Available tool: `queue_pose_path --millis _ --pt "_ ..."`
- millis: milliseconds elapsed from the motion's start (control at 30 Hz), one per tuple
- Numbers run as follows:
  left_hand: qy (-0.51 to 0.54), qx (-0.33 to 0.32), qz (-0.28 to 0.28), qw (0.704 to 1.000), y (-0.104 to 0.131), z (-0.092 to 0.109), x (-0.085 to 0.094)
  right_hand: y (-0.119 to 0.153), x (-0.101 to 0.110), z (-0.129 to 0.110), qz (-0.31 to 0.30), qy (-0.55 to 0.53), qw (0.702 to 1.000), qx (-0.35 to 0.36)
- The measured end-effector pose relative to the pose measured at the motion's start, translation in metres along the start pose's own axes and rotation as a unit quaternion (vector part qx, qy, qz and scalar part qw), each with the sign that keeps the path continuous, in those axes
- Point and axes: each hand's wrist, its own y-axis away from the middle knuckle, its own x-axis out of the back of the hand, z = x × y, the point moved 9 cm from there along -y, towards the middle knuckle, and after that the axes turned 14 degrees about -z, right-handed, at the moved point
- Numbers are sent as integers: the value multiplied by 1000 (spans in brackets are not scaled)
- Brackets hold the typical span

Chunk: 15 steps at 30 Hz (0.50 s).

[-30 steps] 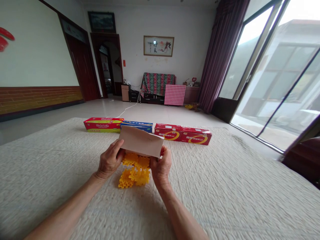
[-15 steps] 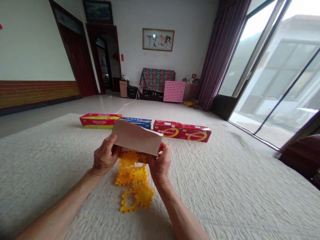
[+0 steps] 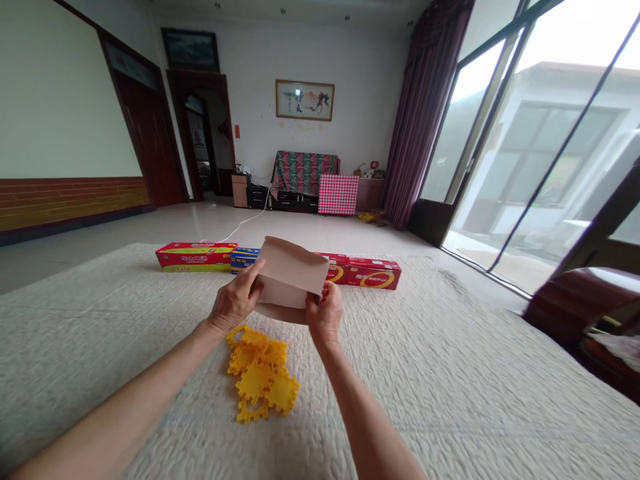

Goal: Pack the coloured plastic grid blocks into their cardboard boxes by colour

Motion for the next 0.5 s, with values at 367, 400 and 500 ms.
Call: queue_pose_path --millis 367,400,500 --pt "183 127 -303 927 5 81 -68 38 120 32 -134 -78 975 -156" --pt "192 126 -309 923 6 89 -74 45 128 37 -129 -86 974 -165" --pt "215 122 -323 914 8 109 -91 56 148 53 -123 -60 974 -178"
